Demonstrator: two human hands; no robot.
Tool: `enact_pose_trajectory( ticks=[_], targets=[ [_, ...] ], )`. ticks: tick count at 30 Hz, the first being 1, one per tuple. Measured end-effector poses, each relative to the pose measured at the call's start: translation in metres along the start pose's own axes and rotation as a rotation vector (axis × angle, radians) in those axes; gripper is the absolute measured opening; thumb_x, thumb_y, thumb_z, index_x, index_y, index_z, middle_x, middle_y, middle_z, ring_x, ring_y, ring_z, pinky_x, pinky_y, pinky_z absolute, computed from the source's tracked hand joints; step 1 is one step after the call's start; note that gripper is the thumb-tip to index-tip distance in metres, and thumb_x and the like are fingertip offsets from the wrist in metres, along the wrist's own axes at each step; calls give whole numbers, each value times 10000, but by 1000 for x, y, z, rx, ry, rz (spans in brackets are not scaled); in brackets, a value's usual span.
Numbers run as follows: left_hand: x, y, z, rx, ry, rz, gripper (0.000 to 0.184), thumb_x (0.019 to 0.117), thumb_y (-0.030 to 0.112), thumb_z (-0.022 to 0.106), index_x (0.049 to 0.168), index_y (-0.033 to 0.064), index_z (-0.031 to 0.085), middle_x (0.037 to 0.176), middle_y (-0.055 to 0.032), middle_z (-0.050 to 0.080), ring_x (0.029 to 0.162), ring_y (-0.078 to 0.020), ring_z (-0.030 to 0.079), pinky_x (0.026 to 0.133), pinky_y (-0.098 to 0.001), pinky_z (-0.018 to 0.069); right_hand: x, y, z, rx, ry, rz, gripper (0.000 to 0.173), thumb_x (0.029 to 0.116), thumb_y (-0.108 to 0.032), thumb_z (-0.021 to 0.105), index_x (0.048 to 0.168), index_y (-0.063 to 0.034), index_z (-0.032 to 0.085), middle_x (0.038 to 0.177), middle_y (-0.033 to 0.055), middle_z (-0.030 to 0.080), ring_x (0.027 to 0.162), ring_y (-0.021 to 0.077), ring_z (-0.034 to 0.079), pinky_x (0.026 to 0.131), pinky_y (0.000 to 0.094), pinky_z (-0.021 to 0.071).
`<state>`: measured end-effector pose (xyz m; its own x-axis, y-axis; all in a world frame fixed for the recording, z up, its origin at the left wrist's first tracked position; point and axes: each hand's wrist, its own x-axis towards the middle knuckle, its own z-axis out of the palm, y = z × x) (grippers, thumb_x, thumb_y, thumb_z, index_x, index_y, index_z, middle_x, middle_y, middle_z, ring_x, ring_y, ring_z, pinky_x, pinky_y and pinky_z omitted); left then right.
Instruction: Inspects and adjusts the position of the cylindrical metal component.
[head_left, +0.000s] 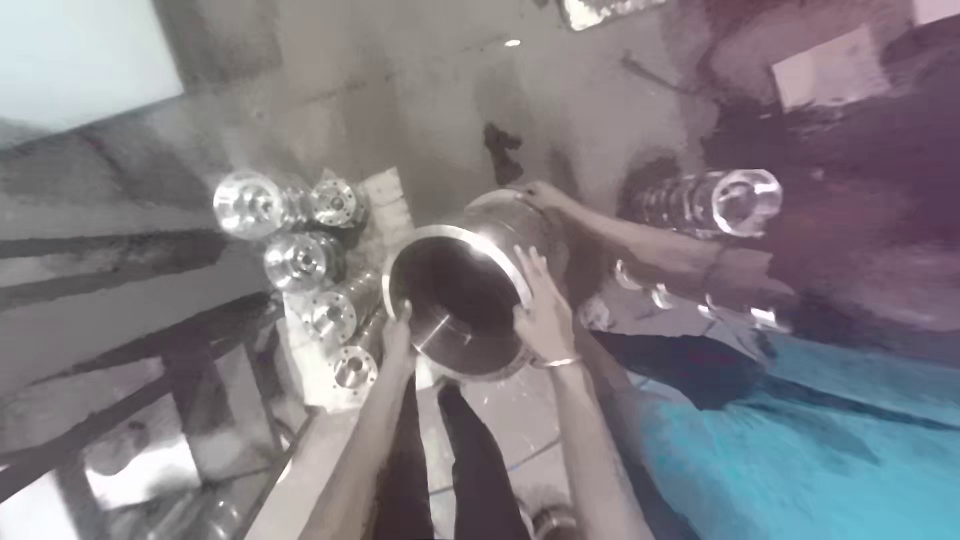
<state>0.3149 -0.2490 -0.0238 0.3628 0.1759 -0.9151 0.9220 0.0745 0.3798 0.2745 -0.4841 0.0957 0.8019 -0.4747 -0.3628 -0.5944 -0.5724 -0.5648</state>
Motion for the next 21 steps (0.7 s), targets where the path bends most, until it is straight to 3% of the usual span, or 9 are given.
enact_pose_trajectory(
  ticks=[5, 9, 12, 14, 15, 17, 18, 20, 21],
  targets=[
    [-38, -10, 29, -157, 54, -109, 406, 1045, 314, 600, 1291, -5, 552, 1029, -179, 689, 888, -262, 697, 776, -462, 602, 61, -8, -33, -77, -214, -136, 839, 779, 19, 622, 1560, -245, 462, 1610, 78, 436, 1496, 320, 391, 1176, 543, 397],
    [-40, 0, 24, 58, -98, -115, 460, 1006, 303, 675, 1287, -40, 553, 1062, -206, 692, 923, -279, 701, 813, -455, 606, 111, -19, -59, -113, -390, -135, 827, 834, 7, 622, 1578, -295, 421, 1610, 70, 436, 1489, 328, 397, 1159, 589, 388],
    [-1, 76, 19, 376, -235, 126, 680, 934, 396, 754, 1456, 70, 465, 1213, -146, 656, 993, -204, 669, 809, -387, 582, 144, -28, -74, -119, -408, -166, 805, 847, 0, 622, 1575, -284, 429, 1600, 75, 447, 1483, 315, 409, 1168, 579, 381],
    [30, 146, 43, 568, -335, 454, 902, 899, 370, 788, 1596, 96, 285, 1531, -173, 469, 1327, -249, 544, 1078, -421, 499, 162, -36, -81, -144, -479, -132, 805, 873, -23, 623, 1588, -316, 396, 1613, 66, 430, 1489, 316, 396, 1162, 597, 374],
    [44, 181, 62, 654, -389, 563, 907, 884, 337, 813, 1600, 119, 302, 1576, -170, 430, 1378, -269, 514, 1117, -441, 473, 172, -40, -80, -138, -500, -134, 807, 872, -33, 627, 1589, -319, 393, 1608, 79, 434, 1481, 330, 403, 1144, 618, 378],
    [59, 219, 98, 752, -493, 609, 695, 908, 171, 785, 1528, 147, 474, 1522, -118, 521, 1350, -240, 550, 1117, -442, 474, 192, -46, -81, -155, -543, -172, 806, 878, -52, 632, 1596, -318, 378, 1614, 79, 425, 1482, 339, 400, 1133, 635, 377],
    [52, 218, 104, 750, -525, 535, 543, 948, 74, 710, 1463, 104, 540, 1436, -127, 587, 1271, -220, 598, 1069, -422, 501, 193, -47, -82, -152, -573, -173, 803, 888, -46, 634, 1599, -310, 372, 1620, 77, 417, 1486, 339, 393, 1135, 640, 370],
    [48, 227, 109, 675, -517, 473, 397, 995, 38, 621, 1389, 26, 577, 1306, -139, 652, 1148, -161, 648, 1000, -356, 536, 211, -60, -83, -159, -573, -195, 789, 884, -38, 639, 1590, -294, 395, 1601, 84, 444, 1467, 339, 422, 1132, 638, 374],
    [47, 222, 101, 621, -510, 435, 415, 998, 37, 617, 1409, 14, 556, 1323, -144, 645, 1157, -152, 648, 1004, -340, 539, 214, -65, -80, -168, -592, -202, 790, 877, -32, 648, 1581, -300, 411, 1586, 80, 466, 1449, 340, 446, 1118, 646, 387]
  ],
)
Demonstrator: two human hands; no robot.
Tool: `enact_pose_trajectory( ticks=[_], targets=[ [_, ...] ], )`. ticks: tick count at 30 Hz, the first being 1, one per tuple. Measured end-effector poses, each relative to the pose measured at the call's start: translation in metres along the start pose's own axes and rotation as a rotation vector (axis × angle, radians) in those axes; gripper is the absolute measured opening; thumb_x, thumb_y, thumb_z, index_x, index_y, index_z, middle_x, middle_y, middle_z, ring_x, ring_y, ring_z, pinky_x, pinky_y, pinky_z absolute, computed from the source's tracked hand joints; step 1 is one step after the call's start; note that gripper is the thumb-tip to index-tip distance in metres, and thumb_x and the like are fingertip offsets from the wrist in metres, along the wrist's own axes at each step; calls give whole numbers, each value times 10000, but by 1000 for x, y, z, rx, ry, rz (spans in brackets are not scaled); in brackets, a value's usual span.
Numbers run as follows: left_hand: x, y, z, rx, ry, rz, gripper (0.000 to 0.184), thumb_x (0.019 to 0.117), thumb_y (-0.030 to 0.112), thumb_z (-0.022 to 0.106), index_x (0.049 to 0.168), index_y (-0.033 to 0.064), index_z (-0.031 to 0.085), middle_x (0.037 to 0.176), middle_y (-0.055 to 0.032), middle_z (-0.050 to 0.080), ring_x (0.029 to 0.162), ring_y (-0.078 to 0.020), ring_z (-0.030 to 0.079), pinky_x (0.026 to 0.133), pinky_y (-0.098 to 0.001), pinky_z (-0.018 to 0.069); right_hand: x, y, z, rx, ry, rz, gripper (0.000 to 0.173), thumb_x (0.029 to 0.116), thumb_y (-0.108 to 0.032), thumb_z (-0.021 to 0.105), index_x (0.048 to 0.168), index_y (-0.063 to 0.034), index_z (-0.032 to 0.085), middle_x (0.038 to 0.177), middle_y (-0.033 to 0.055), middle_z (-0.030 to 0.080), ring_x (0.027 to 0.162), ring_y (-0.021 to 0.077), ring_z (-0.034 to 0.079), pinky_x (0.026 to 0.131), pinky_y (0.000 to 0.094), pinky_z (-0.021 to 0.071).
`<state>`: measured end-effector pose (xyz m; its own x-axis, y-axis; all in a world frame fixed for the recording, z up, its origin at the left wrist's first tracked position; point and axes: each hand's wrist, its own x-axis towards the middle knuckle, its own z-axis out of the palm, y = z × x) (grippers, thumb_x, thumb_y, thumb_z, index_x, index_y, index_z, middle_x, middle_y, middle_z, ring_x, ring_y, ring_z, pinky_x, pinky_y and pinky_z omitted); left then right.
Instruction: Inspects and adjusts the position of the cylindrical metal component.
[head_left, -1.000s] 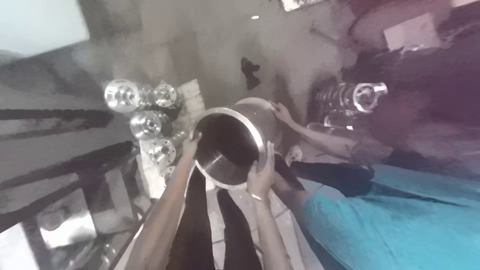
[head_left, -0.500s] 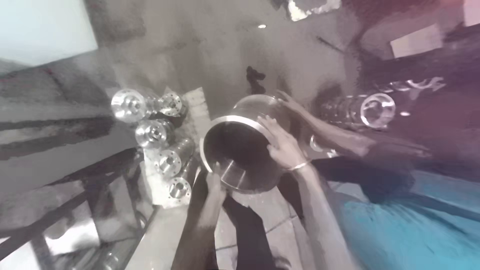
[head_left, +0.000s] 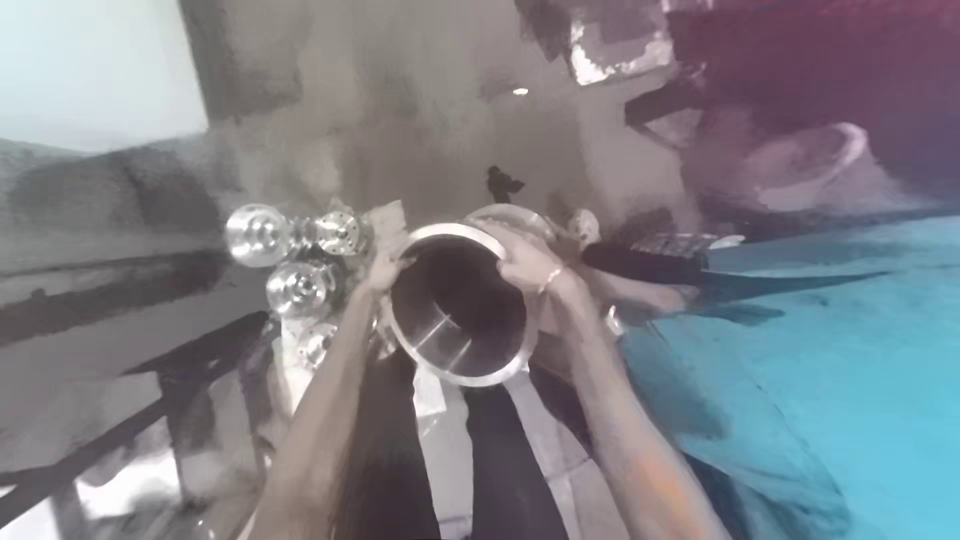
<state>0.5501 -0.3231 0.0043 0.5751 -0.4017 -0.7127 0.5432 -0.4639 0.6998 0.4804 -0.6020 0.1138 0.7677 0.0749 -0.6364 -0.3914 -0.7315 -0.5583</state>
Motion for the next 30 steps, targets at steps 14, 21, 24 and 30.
enact_pose_trajectory(
  ticks=[14, 21, 24, 30],
  targets=[
    [-9, -31, 29, -640, 290, -244, 602, 951, -4, 602, 1508, 91, 393, 1260, -160, 656, 1014, -244, 704, 808, -456, 618, -76, 0, 124, 587, 863, 443, 954, 887, -286, 762, 1623, -19, 217, 1678, 176, 262, 1535, 234, 310, 1237, 385, 322],
    [6, -12, 30, -763, 521, -372, 498, 936, -22, 572, 1410, 41, 433, 1064, -202, 669, 839, -289, 708, 684, -480, 611, -5, -11, 64, 415, 817, 314, 846, 762, 68, 583, 1576, -24, 371, 1652, 165, 334, 1514, 287, 358, 1205, 423, 369],
    [13, 4, 36, -840, 546, -375, 467, 922, -43, 534, 1373, 28, 436, 988, -190, 668, 776, -270, 697, 645, -455, 602, 16, -9, 26, 311, 709, 295, 873, 735, 39, 610, 1575, -77, 400, 1645, 133, 361, 1507, 301, 372, 1199, 492, 373],
    [24, 31, -5, -444, 223, -329, 756, 953, 166, 729, 1565, 72, 294, 1345, -201, 597, 1106, -271, 674, 891, -448, 602, 49, 7, -42, 244, 575, 211, 890, 739, 23, 590, 1592, -139, 392, 1632, 124, 390, 1492, 313, 399, 1152, 535, 418]
  ],
)
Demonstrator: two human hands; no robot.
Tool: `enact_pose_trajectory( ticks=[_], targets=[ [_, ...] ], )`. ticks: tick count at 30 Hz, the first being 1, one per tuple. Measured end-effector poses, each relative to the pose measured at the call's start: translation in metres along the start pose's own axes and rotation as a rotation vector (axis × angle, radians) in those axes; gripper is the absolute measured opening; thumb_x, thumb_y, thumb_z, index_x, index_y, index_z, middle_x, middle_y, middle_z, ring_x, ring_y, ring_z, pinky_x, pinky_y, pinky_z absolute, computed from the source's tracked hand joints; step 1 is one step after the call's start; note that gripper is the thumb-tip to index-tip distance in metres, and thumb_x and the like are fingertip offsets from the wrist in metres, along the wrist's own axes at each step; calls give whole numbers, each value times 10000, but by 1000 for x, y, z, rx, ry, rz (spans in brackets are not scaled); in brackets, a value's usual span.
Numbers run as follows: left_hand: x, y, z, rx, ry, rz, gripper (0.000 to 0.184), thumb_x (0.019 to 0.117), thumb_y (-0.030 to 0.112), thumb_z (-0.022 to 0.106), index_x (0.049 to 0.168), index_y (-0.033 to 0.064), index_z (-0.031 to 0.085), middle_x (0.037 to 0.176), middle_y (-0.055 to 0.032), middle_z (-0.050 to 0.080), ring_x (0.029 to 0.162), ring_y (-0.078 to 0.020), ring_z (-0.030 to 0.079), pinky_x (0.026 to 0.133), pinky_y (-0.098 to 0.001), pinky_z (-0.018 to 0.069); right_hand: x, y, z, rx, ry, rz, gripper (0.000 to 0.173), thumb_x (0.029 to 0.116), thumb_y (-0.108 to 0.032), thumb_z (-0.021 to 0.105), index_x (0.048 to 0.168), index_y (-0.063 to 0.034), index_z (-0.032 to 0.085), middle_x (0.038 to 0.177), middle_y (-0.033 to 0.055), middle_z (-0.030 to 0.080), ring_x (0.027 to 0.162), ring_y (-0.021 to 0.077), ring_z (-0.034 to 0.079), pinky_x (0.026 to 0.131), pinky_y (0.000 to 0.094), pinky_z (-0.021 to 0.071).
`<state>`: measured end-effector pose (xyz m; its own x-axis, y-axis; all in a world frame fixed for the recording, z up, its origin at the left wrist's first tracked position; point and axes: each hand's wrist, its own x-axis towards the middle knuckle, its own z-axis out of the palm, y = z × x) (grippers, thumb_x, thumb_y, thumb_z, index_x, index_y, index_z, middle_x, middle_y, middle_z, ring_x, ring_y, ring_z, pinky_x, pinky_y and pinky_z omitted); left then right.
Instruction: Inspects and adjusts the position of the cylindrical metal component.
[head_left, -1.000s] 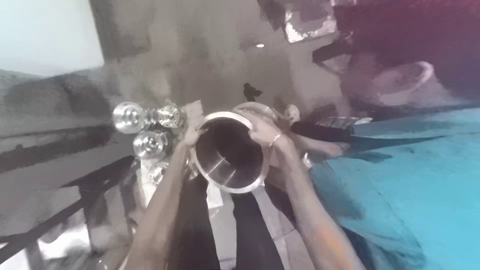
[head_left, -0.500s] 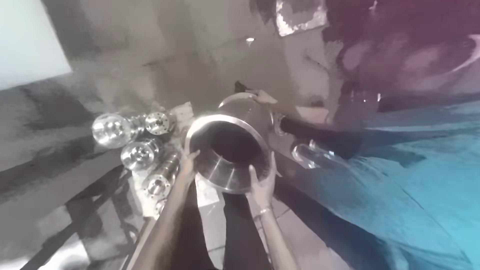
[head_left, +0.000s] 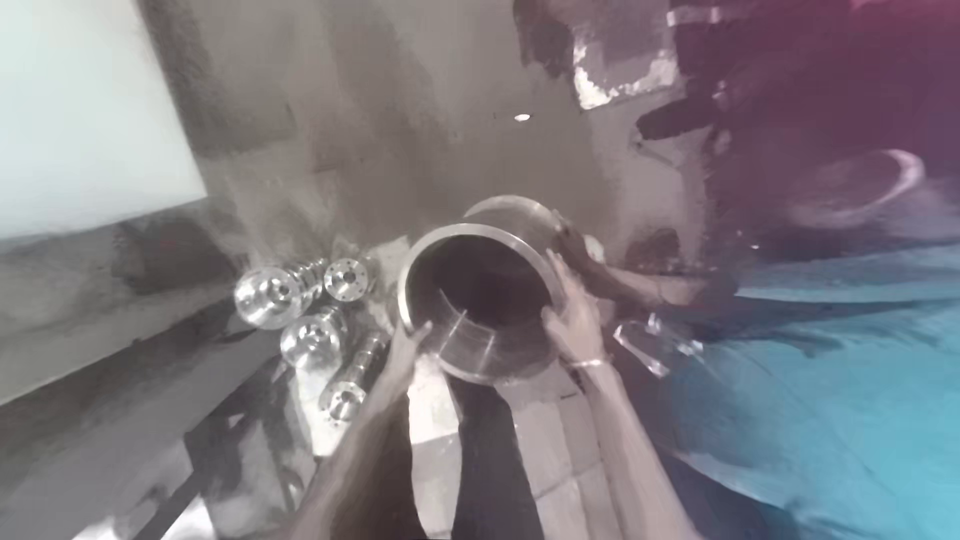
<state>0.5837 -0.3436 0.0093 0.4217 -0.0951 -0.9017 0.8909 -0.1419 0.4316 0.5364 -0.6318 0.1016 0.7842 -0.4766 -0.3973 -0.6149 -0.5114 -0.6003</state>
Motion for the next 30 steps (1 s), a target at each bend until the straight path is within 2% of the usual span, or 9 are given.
enact_pose_trajectory(
  ticks=[4, 7, 9, 13, 19, 22, 25, 28, 30],
  targets=[
    [51, 146, 15, 577, -205, 415, 955, 882, 358, 798, 1617, 117, 239, 1570, -179, 427, 1375, -245, 509, 1116, -410, 467, 40, -15, -13, -6, -37, -20, 816, 785, 47, 591, 1565, -136, 441, 1604, 122, 435, 1487, 318, 405, 1197, 530, 370],
    [99, 216, 53, 767, -382, 555, 615, 920, 130, 769, 1488, 137, 532, 1452, -100, 592, 1254, -222, 622, 1064, -452, 515, 70, -42, -21, -104, -137, 3, 771, 841, -26, 633, 1569, -197, 442, 1575, 113, 478, 1441, 330, 467, 1147, 556, 413],
    [104, 219, 46, 770, -338, 475, 408, 959, -6, 644, 1359, 74, 629, 1284, -117, 689, 1105, -209, 686, 969, -439, 558, 85, -56, -17, -126, -224, 4, 788, 845, -55, 645, 1580, -230, 418, 1582, 116, 465, 1434, 346, 468, 1116, 578, 433],
    [114, 229, 27, 683, -208, 380, 301, 1006, 64, 619, 1304, 34, 643, 1180, -111, 707, 1045, -136, 680, 950, -355, 557, 130, -87, -11, -203, -358, -21, 803, 841, -87, 661, 1581, -271, 409, 1588, 149, 442, 1430, 375, 458, 1085, 615, 434],
    [117, 195, 5, 450, -153, 409, 430, 1004, 88, 624, 1416, -18, 559, 1403, -145, 622, 1286, -118, 594, 1102, -290, 474, 173, -120, -9, -295, -575, -80, 816, 865, -67, 664, 1590, -319, 385, 1613, 169, 396, 1479, 407, 374, 1122, 643, 372],
    [100, 185, 8, 386, -24, 273, 393, 1015, 146, 639, 1369, -15, 582, 1340, -131, 648, 1211, -103, 617, 1048, -286, 496, 139, -120, -5, -233, -355, -97, 701, 990, -163, 578, 1614, -356, 324, 1660, 197, 298, 1529, 393, 298, 1197, 591, 320],
    [116, 197, 9, 266, 37, 221, 375, 1026, 184, 630, 1354, 9, 580, 1271, -110, 663, 1113, -117, 647, 962, -330, 550, 56, -99, 22, 113, 264, 72, 727, 956, -348, 659, 1555, -19, 411, 1613, 251, 361, 1498, 353, 377, 1213, 515, 367],
    [113, 183, 5, 190, 90, 131, 399, 1025, 219, 638, 1361, 16, 564, 1222, -122, 678, 1054, -149, 680, 911, -363, 588, 22, -98, 45, 408, 281, 494, 868, 927, -233, 742, 1582, 60, 253, 1620, 239, 339, 1481, 255, 390, 1217, 370, 332],
    [124, 190, 2, 182, 130, 114, 393, 1021, 237, 646, 1346, 25, 579, 1216, -132, 679, 1046, -172, 680, 902, -388, 584, 41, -93, 88, 407, 461, 372, 777, 901, -207, 698, 1553, 51, 363, 1619, 244, 354, 1513, 319, 352, 1251, 426, 307]
  ],
)
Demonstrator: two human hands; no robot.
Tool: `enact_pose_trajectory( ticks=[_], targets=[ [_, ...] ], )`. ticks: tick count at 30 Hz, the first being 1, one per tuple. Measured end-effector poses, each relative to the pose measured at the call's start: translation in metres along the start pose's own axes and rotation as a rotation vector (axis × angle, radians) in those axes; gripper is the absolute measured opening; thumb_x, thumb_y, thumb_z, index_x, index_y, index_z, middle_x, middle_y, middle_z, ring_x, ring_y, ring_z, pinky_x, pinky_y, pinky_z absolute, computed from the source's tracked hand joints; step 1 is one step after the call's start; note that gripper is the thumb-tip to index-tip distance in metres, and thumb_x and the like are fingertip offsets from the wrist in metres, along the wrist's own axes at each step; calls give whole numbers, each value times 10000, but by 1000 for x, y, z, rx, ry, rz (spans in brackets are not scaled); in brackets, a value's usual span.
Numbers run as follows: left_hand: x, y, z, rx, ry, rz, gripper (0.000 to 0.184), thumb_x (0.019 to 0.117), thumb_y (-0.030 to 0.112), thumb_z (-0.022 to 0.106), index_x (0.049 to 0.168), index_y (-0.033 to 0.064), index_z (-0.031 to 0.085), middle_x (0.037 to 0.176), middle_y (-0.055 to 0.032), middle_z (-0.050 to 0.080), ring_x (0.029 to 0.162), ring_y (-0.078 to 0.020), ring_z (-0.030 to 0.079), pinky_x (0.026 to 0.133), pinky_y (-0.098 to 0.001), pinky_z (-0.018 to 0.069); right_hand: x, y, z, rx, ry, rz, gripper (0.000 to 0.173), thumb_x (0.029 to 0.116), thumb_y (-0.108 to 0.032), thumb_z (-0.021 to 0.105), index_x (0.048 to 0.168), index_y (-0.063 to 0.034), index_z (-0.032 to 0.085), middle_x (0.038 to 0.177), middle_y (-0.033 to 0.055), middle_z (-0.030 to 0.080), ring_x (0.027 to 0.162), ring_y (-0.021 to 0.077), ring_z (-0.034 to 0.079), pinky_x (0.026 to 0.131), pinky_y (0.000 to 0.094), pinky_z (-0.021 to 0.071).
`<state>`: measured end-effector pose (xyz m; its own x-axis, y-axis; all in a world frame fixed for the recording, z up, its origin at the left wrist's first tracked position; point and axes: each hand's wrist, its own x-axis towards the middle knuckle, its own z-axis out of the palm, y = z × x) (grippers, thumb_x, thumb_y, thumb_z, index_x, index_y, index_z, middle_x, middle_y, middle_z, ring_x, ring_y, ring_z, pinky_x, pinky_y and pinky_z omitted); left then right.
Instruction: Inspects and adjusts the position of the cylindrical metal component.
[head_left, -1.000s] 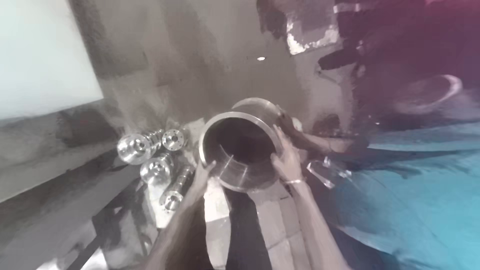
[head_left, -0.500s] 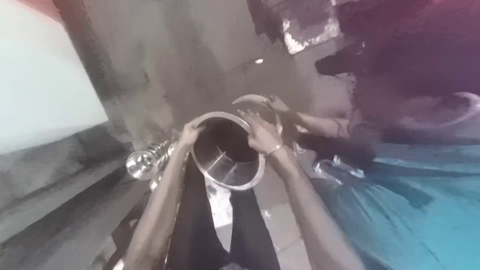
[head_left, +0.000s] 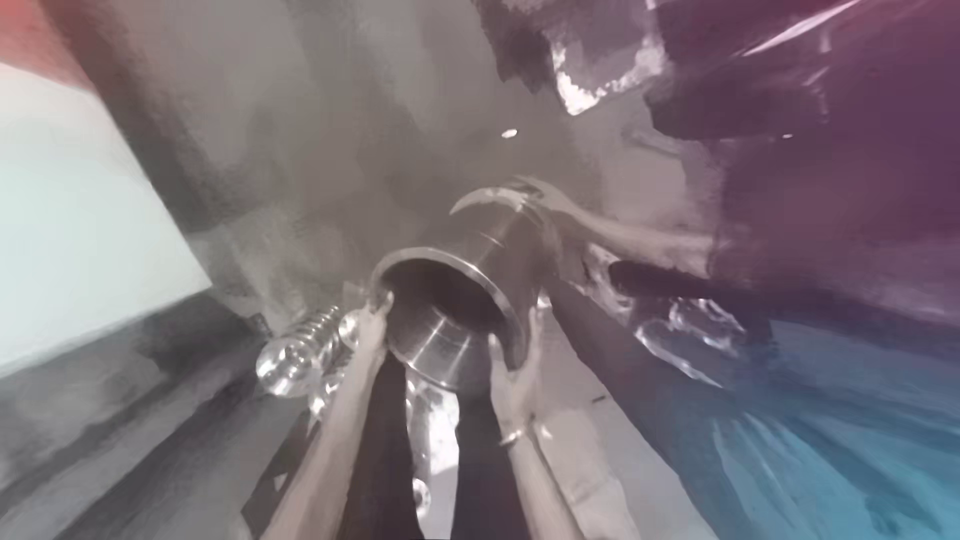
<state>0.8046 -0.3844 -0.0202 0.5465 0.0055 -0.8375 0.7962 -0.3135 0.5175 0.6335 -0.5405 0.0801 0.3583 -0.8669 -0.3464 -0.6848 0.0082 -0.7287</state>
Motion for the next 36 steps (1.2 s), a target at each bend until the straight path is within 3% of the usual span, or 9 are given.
enact_pose_trajectory(
  ticks=[5, 13, 17, 20, 21, 24, 29, 33, 36],
  targets=[
    [10, 10, -6, -50, 40, -55, 408, 1021, 216, 644, 1366, 15, 560, 1261, -150, 662, 1091, -202, 670, 927, -415, 578, 18, -14, 25, -233, 13, -152, 786, 726, -62, 541, 1511, -49, 498, 1612, 233, 377, 1469, 434, 395, 1120, 600, 413],
    [10, -1, 3, -86, 159, -149, 512, 1004, 231, 675, 1431, -3, 515, 1349, -195, 627, 1195, -256, 639, 1013, -456, 532, 75, -58, 28, -420, -86, -341, 791, 726, -63, 549, 1510, -172, 535, 1585, 170, 452, 1367, 444, 529, 919, 618, 548],
    [24, 32, -29, 83, -159, -178, 584, 1003, 292, 671, 1475, 38, 440, 1335, -183, 625, 1161, -255, 658, 953, -447, 577, 110, -89, 36, -462, -209, -441, 725, 783, -20, 587, 1485, -203, 569, 1558, 195, 478, 1383, 454, 509, 1068, 622, 480],
    [82, 100, -43, 283, -414, 113, 871, 925, 336, 717, 1614, 105, 237, 1548, -152, 455, 1349, -208, 523, 1067, -399, 498, 133, -113, 52, -505, -289, -497, 712, 821, -5, 599, 1484, -262, 570, 1541, 204, 496, 1387, 457, 503, 1096, 640, 450],
    [94, 108, -39, 230, -415, 188, 831, 911, 296, 731, 1595, 95, 305, 1536, -133, 478, 1349, -183, 529, 1091, -372, 490, 137, -122, 57, -539, -338, -497, 731, 826, -9, 599, 1498, -293, 550, 1546, 205, 489, 1392, 457, 496, 1095, 640, 446],
    [103, 104, -29, -8, -261, 118, 483, 953, 95, 655, 1404, -13, 520, 1226, -147, 686, 1035, -177, 704, 882, -366, 609, 154, -151, 78, -594, -442, -509, 704, 854, -20, 597, 1494, -308, 551, 1517, 226, 512, 1377, 474, 503, 1081, 638, 451],
    [85, 95, -25, -117, -117, -79, 325, 962, -3, 545, 1284, -8, 504, 849, -71, 634, 638, -114, 622, 579, -289, 556, 185, -207, 102, -774, -719, -401, 745, 853, -42, 624, 1523, -344, 501, 1529, 210, 499, 1424, 409, 462, 1108, 593, 418],
    [73, 93, -9, -252, -55, -139, 364, 943, -8, 545, 1304, -1, 497, 932, -116, 647, 738, -178, 664, 642, -371, 589, 194, -212, 99, -748, -648, -519, 729, 908, -104, 622, 1556, -381, 437, 1595, 207, 411, 1493, 413, 360, 1167, 621, 353],
    [64, 97, -3, -342, -51, -169, 397, 940, 4, 528, 1331, 39, 470, 964, -110, 656, 763, -186, 675, 641, -383, 597, 150, -166, 58, -453, -311, -442, 727, 955, -439, 643, 1577, -135, 420, 1633, 215, 346, 1499, 382, 364, 1179, 583, 381]
  ],
)
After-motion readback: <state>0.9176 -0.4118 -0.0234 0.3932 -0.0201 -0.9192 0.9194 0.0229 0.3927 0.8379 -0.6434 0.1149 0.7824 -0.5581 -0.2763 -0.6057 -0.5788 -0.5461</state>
